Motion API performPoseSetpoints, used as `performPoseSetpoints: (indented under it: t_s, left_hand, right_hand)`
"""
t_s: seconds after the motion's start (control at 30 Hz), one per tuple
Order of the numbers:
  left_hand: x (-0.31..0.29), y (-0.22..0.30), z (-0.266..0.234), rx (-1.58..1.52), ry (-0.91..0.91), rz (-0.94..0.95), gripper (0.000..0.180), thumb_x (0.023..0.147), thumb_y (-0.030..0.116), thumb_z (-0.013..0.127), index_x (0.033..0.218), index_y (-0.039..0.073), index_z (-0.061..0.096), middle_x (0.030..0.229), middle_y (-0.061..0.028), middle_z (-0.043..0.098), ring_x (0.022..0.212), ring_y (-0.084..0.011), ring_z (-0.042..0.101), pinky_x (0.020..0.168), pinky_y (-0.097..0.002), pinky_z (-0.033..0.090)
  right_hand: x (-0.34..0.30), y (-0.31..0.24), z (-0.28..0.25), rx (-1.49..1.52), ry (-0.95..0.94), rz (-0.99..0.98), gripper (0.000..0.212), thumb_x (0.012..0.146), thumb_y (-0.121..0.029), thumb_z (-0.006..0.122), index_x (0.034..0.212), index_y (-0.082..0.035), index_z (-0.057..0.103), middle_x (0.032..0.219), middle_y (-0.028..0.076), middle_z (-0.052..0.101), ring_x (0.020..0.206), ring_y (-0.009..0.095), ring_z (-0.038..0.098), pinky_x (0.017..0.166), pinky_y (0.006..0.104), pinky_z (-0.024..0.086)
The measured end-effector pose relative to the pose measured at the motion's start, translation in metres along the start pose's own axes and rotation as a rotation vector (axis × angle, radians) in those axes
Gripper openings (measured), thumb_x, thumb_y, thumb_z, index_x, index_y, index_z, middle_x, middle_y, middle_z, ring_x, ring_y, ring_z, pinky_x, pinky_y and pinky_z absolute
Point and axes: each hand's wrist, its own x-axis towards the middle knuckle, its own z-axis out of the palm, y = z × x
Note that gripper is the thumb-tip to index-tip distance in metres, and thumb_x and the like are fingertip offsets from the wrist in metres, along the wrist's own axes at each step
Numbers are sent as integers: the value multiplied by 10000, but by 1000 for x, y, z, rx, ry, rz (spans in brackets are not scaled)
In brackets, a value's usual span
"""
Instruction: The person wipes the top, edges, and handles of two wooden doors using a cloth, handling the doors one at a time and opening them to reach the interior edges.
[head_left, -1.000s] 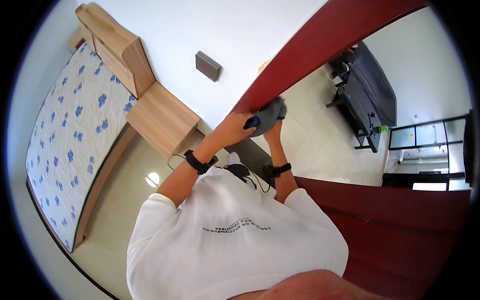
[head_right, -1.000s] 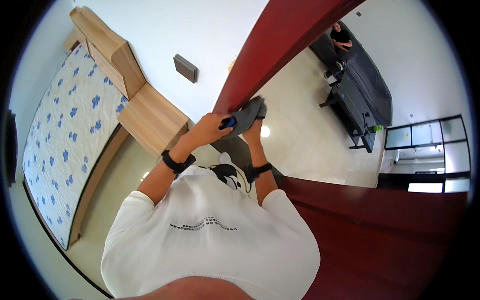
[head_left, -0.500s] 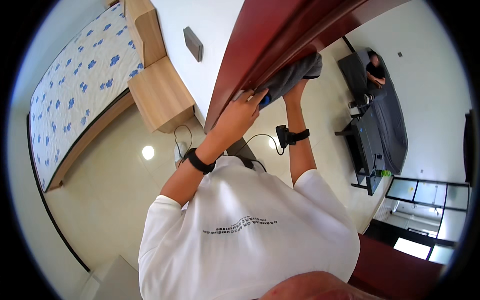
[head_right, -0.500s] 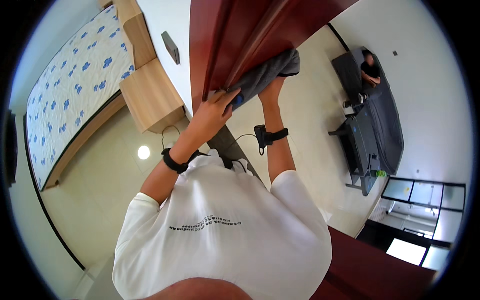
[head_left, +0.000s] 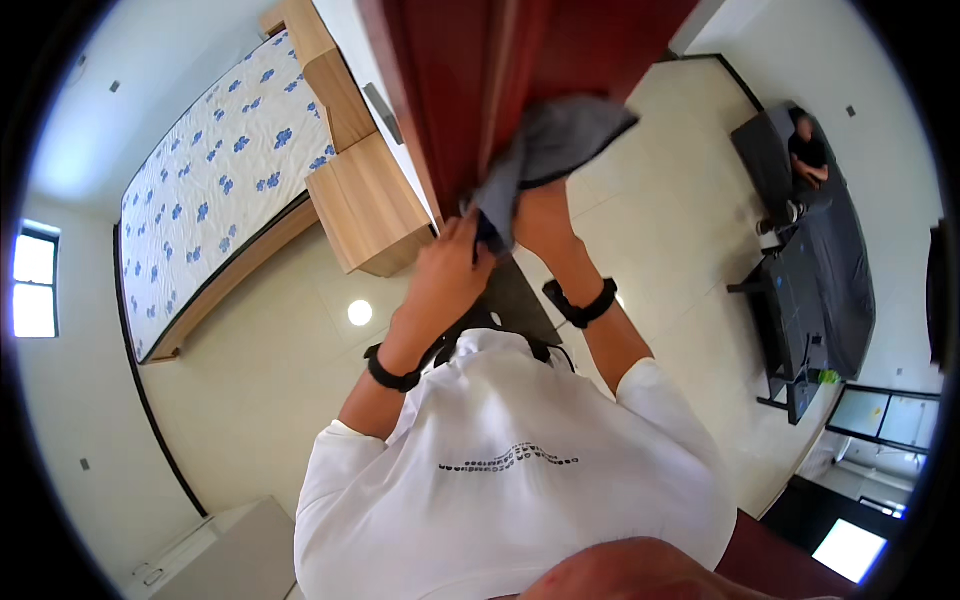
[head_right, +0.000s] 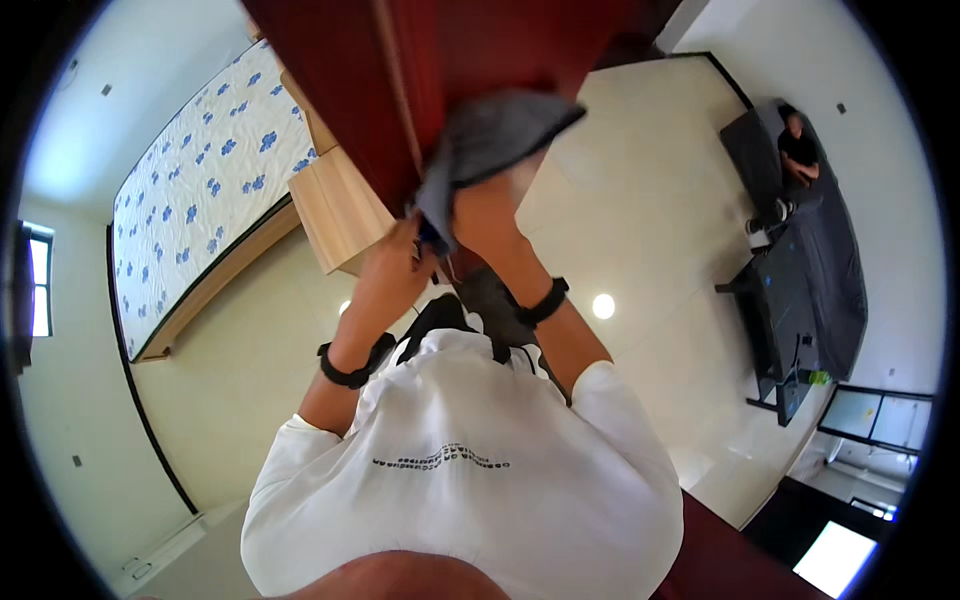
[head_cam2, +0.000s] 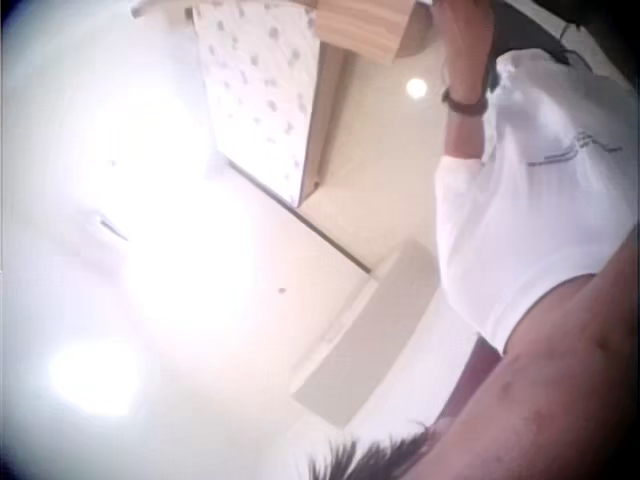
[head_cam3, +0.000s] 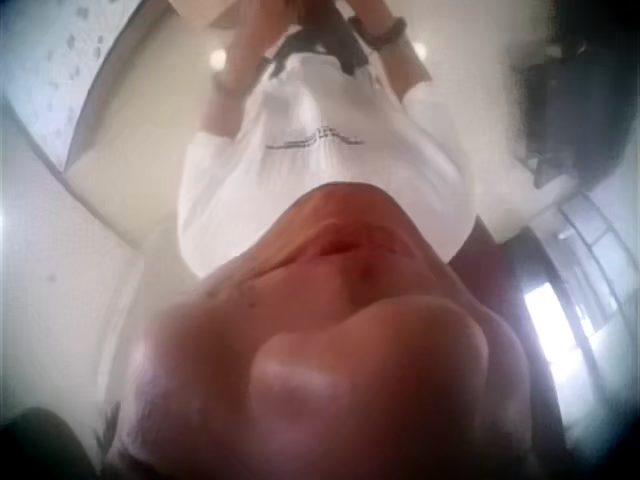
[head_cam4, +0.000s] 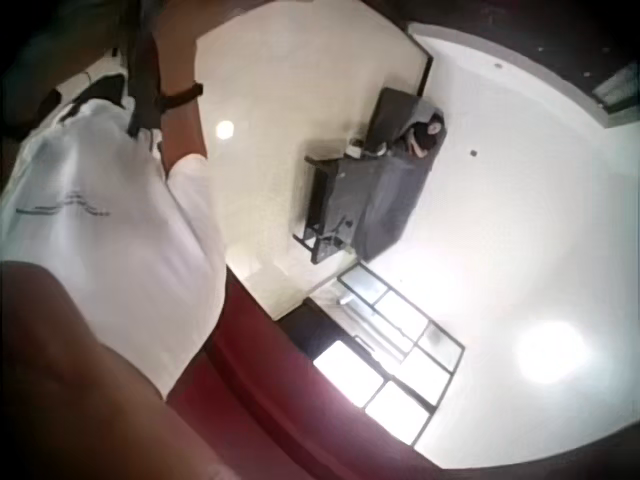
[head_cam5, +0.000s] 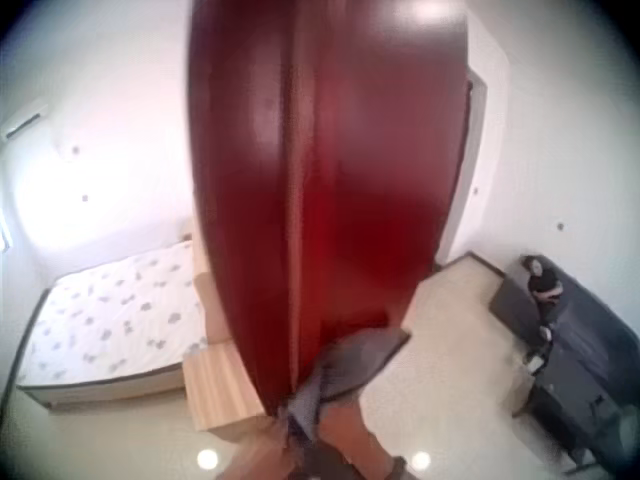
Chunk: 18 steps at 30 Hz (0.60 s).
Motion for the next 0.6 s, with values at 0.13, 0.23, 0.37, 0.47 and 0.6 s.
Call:
performPoseSetpoints:
  t_s: [0.13,0.23,0.37,0.47,0.6]
  left_hand:
    - [4,34,-22,-233,48,-72,396,855,95,587,1232,-22,551,934,-188,625,823,-334,677,692,-397,550]
    - [11,37,-5,-306,-105,-95,339,856,85,615,1173,-22,566,936,-161,641,797,-286,691,682,-355,555]
    - [45,46,38,-399,-408,-104,229,915,83,562,1111,-36,574,1007,-172,672,808,-254,710,719,-337,579]
    - [54,8,93,-831,-395,-489,246,958,74,496,1124,-84,585,1042,-164,671,960,-271,687,877,-368,573]
    - [81,-3,134,-868,-551,-609,395,997,203,460,1260,-91,488,1200,-161,615,1084,-233,631,956,-372,528]
  right_hand:
    - [69,-33,-49,132,30,-160,439,648,-165,670,1047,16,644,1105,215,620,1068,412,544,1000,547,379]
    - [81,-24,-82,248,19,-100,379,643,-202,681,969,-10,688,1064,185,645,1048,394,563,999,540,388]
    - [46,21,-71,165,-40,-118,334,634,-190,671,923,-28,717,1020,138,670,1052,360,575,1037,525,375]
    - [8,47,-47,130,-30,-95,254,621,-155,641,844,-80,738,974,83,681,1050,282,598,1073,493,374]
    - [-17,97,-30,197,15,-54,183,615,-167,650,769,-132,743,948,17,681,1020,238,608,1082,487,366]
